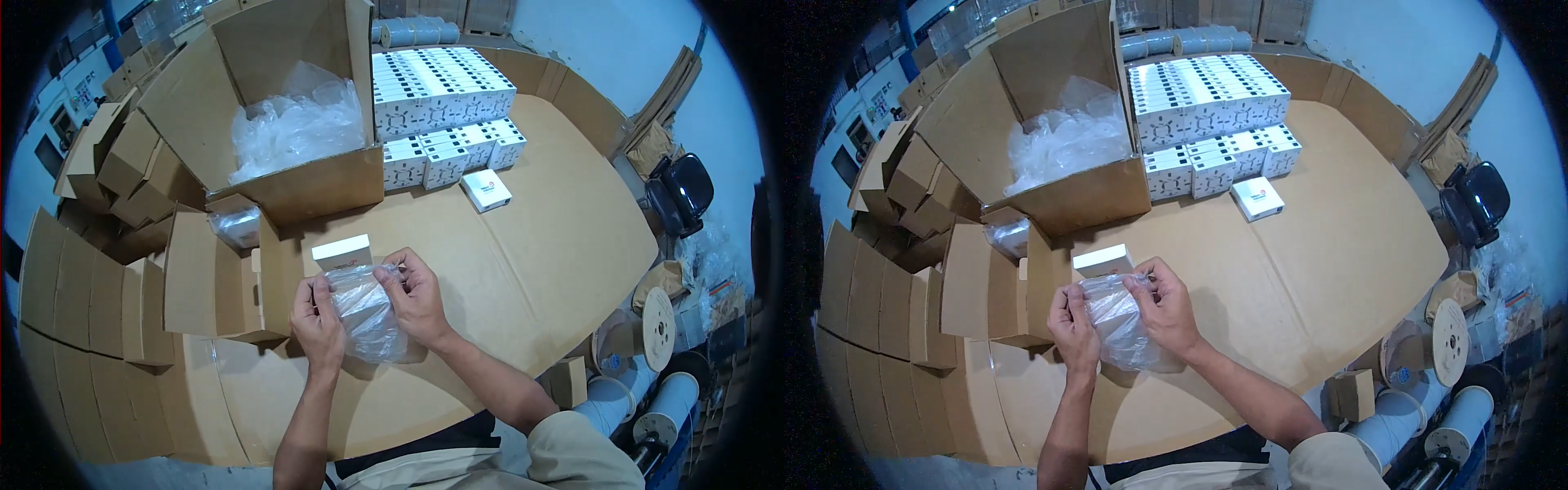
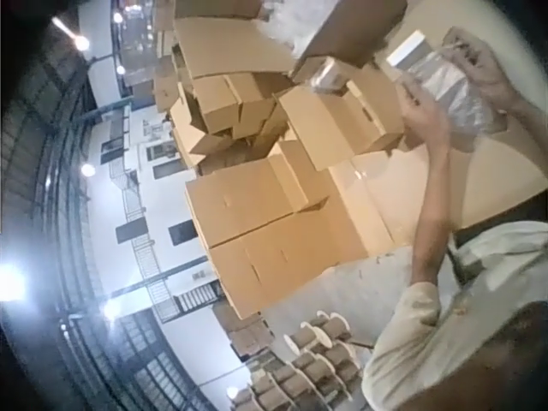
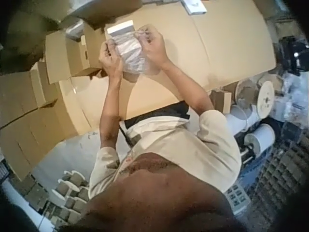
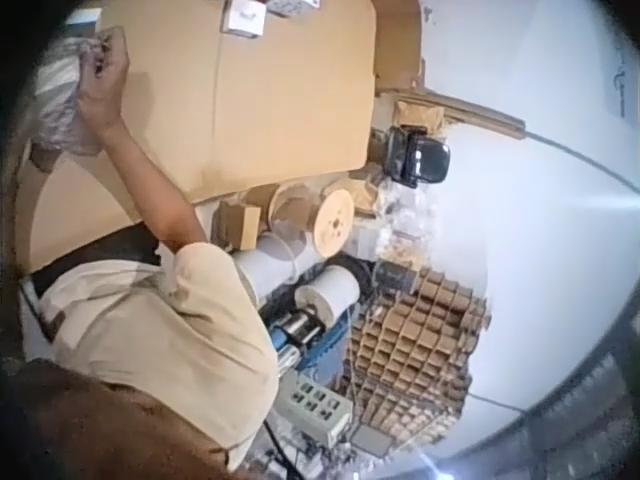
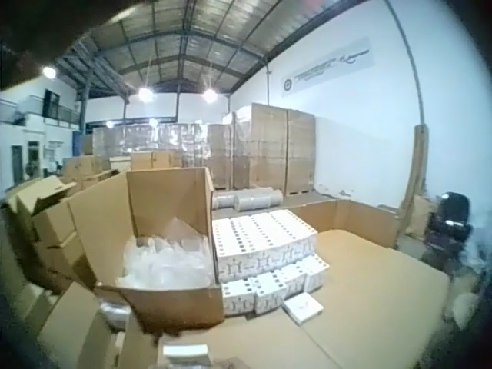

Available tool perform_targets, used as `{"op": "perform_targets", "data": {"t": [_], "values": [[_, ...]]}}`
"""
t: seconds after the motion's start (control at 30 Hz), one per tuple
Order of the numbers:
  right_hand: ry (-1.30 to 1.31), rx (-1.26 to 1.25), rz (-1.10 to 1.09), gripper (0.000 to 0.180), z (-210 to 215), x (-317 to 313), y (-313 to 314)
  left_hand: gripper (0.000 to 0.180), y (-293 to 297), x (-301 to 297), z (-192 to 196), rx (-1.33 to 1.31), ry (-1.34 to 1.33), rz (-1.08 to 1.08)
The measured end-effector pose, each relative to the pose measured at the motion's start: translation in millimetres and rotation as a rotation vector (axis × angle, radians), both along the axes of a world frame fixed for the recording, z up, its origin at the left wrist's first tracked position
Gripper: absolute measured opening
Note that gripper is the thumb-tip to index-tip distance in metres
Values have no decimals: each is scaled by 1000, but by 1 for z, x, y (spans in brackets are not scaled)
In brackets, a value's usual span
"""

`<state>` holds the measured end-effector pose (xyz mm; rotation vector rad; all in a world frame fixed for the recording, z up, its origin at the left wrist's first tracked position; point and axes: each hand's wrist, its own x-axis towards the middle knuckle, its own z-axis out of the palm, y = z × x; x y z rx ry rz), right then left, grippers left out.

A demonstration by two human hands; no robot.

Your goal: Packing small white product boxes into larger cardboard shipping cartons on a warehouse floor.

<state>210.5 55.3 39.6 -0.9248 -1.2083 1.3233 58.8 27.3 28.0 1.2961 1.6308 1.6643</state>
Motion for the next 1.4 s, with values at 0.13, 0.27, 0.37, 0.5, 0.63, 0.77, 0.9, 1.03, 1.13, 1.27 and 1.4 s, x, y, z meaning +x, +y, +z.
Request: {"op": "perform_targets", "data": {"t": [0.13,0.27,0.37,0.5,0.63,0.77,0.9,1.03,1.13,1.27,1.4], "values": [[32,66,-86,9,2,9,7,32,-4,3,6,1,-48,-38],[23,76,-70,9,15,25,10,32,-6,1,0,17,-38,-94],[46,99,-63,23,14,45,15,31,-1,-14,-16,-19,-364,-125],[-708,789,-9,69,23,48,20,31,0,-16,-1,-96,-618,-100],[-626,990,-34,53,27,25,8,29,-2,-22,-9,-186,-565,-205],[-510,864,-160,7,9,23,8,33,-7,-36,-7,-300,-308,-262],[-434,377,-212,4,-2,15,-1,58,-7,-24,1,125,-169,-203],[-389,242,-154,15,-2,5,-5,48,-13,-10,2,241,-192,-249],[-438,348,-105,18,-12,3,-4,34,-12,-8,0,45,-184,-95],[-420,228,-86,16,-3,-4,-4,21,-13,-17,1,-39,-220,-13],[-146,59,-60,19,-14,0,1,26,-11,-13,-9,49,-73,-1]]}}
